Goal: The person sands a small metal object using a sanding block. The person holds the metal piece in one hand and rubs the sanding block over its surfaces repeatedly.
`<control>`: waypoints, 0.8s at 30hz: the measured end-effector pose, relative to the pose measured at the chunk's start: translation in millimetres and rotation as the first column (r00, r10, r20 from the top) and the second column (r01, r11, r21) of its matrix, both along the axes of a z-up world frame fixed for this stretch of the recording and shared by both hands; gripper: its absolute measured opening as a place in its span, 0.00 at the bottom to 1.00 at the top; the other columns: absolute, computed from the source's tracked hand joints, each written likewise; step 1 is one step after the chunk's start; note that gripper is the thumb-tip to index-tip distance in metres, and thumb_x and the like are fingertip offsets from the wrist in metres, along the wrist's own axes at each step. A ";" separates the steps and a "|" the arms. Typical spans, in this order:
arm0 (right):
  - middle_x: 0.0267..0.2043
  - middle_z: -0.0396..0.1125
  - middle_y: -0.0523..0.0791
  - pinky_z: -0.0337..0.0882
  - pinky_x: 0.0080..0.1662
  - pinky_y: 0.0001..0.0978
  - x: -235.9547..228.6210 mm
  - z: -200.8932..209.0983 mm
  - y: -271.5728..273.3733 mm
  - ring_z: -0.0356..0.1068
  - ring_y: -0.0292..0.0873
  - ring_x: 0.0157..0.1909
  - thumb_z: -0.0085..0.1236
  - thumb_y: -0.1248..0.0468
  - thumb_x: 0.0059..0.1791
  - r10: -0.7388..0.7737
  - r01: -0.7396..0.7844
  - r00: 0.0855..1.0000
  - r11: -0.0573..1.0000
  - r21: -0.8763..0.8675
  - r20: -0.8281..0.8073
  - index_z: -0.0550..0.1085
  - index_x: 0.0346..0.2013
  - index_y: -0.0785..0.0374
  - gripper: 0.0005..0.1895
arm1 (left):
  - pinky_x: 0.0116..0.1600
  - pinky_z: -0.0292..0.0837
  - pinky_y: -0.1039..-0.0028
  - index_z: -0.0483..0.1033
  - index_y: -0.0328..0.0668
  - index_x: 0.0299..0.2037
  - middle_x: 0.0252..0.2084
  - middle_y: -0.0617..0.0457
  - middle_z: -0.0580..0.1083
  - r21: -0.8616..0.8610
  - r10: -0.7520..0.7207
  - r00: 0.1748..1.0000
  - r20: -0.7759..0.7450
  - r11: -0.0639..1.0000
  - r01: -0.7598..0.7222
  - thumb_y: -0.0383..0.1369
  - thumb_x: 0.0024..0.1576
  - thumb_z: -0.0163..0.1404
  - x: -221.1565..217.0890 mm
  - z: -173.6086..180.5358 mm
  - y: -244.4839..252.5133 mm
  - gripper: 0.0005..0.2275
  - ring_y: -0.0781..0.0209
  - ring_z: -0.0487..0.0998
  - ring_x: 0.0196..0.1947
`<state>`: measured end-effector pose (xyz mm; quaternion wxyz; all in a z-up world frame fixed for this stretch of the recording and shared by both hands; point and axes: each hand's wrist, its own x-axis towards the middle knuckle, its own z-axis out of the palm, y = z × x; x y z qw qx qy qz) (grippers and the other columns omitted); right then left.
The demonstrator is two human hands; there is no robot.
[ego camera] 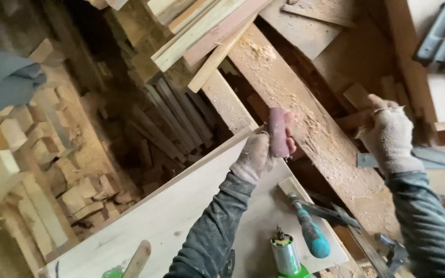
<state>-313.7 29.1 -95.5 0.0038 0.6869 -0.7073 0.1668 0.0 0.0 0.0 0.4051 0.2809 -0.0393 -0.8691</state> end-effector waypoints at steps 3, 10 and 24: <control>0.53 0.70 0.51 0.76 0.33 0.58 10.0 18.1 -23.7 0.74 0.64 0.39 0.61 0.60 0.39 -0.027 0.067 0.980 0.977 0.200 -0.197 0.74 0.63 0.49 0.35 | 0.39 0.77 0.80 0.63 0.42 0.69 0.40 0.52 0.71 0.165 -0.058 0.940 -0.336 0.979 0.120 0.33 0.61 0.55 50.0 -12.5 8.2 0.26 0.61 0.76 0.30; 0.53 0.75 0.63 0.74 0.47 0.59 10.7 2.8 -56.3 0.71 0.67 0.54 0.60 0.47 0.46 -0.153 0.306 0.943 0.745 0.593 -0.295 0.77 0.59 0.59 0.30 | 0.34 0.70 0.71 0.66 0.34 0.66 0.44 0.48 0.74 0.053 -0.057 0.924 -0.377 0.995 0.082 0.39 0.63 0.53 95.2 -26.9 27.9 0.24 0.58 0.76 0.30; 0.47 0.68 0.65 0.75 0.47 0.58 3.7 43.4 -11.6 0.71 0.70 0.48 0.74 0.59 0.34 -0.141 0.066 0.982 0.881 0.468 0.128 0.73 0.73 0.48 0.50 | 0.20 0.44 0.79 0.78 0.47 0.49 0.18 0.63 0.58 0.173 -0.104 0.968 -0.229 0.974 0.145 0.63 0.63 0.39 117.2 -2.9 66.8 0.28 0.73 0.50 0.11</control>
